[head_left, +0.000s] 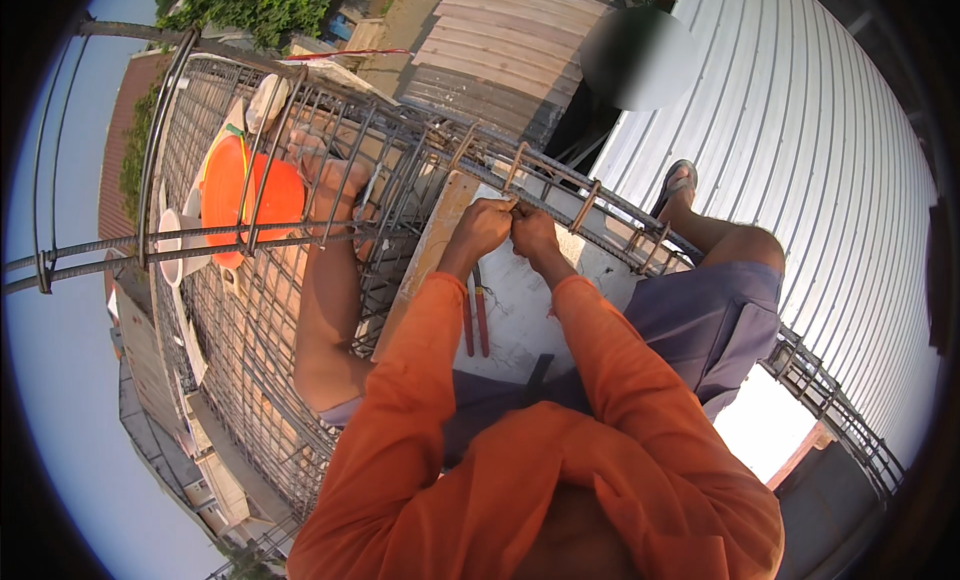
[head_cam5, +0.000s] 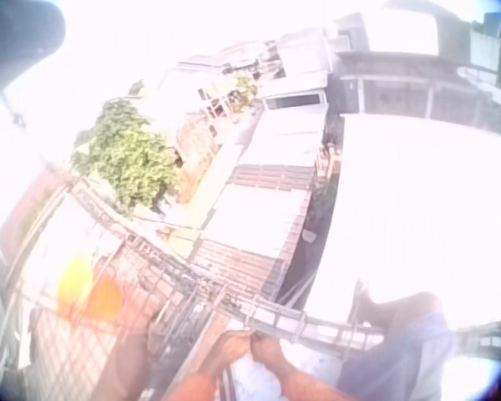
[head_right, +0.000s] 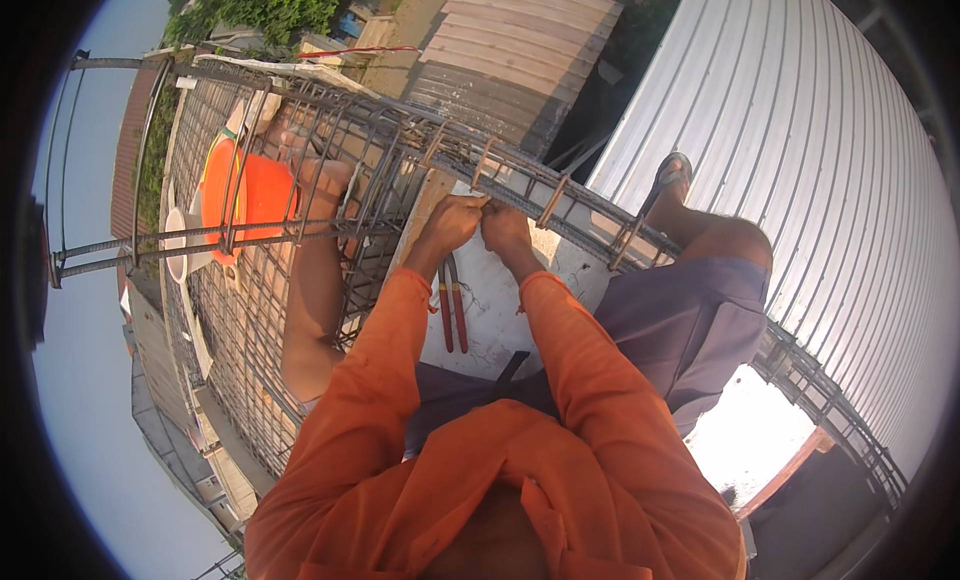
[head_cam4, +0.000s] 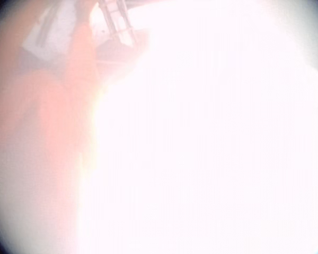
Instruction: The person secures a vertical rebar cage by wrapping wire around the junctions and tightening it with pliers.
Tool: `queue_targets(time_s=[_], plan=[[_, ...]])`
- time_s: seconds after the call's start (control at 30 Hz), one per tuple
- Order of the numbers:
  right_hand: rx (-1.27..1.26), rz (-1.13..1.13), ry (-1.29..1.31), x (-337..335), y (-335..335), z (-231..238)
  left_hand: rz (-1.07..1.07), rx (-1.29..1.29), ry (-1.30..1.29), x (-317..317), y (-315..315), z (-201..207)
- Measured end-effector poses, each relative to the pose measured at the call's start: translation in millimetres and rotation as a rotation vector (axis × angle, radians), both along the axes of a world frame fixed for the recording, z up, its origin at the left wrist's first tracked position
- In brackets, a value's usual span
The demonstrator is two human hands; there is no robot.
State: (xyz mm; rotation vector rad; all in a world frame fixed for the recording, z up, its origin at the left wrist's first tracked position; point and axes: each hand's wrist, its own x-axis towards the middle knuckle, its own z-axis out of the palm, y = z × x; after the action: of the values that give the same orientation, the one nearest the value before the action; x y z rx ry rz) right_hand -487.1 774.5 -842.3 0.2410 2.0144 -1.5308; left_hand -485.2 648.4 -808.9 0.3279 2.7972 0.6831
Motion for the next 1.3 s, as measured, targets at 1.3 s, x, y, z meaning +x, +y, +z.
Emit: queue_targets(time_s=[1.3], plan=[[0.283,0.113,0.184,-0.1,0.2,22.5,0.917,0.126,-0.184,113.8,41.9,62.0]])
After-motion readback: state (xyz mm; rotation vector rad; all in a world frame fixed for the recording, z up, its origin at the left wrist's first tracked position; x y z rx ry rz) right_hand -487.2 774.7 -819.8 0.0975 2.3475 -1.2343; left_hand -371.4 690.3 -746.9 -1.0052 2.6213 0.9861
